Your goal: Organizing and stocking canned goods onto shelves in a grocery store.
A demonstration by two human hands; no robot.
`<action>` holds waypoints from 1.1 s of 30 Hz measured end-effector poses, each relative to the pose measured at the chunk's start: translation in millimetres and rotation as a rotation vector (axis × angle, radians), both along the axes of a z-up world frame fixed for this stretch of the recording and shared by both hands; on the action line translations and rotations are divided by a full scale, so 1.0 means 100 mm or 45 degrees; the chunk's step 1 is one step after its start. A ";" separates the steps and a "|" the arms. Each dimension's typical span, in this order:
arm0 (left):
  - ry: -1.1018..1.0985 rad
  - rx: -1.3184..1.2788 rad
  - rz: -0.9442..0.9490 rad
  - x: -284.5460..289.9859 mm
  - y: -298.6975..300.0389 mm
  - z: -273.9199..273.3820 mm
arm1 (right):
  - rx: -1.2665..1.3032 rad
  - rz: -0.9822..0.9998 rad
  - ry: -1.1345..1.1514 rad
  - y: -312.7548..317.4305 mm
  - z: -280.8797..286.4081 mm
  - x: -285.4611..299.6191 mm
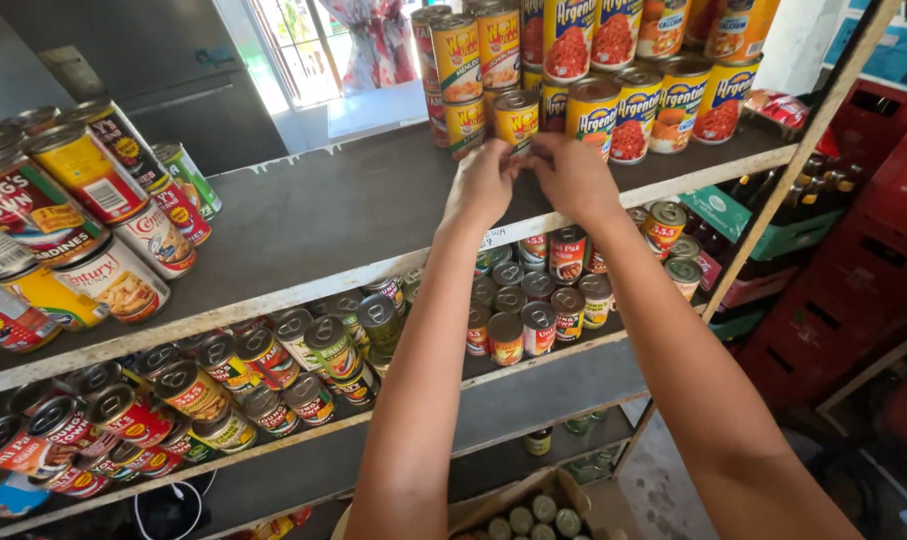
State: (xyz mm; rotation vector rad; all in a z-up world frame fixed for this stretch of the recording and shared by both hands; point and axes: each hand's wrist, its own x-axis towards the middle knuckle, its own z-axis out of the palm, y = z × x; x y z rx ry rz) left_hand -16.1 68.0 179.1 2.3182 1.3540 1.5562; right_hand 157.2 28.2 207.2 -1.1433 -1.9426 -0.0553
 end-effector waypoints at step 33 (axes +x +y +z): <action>-0.392 -0.187 -0.454 2.25 -0.41 -1.89 | -0.382 0.154 0.746 0.01 -2.13 2.26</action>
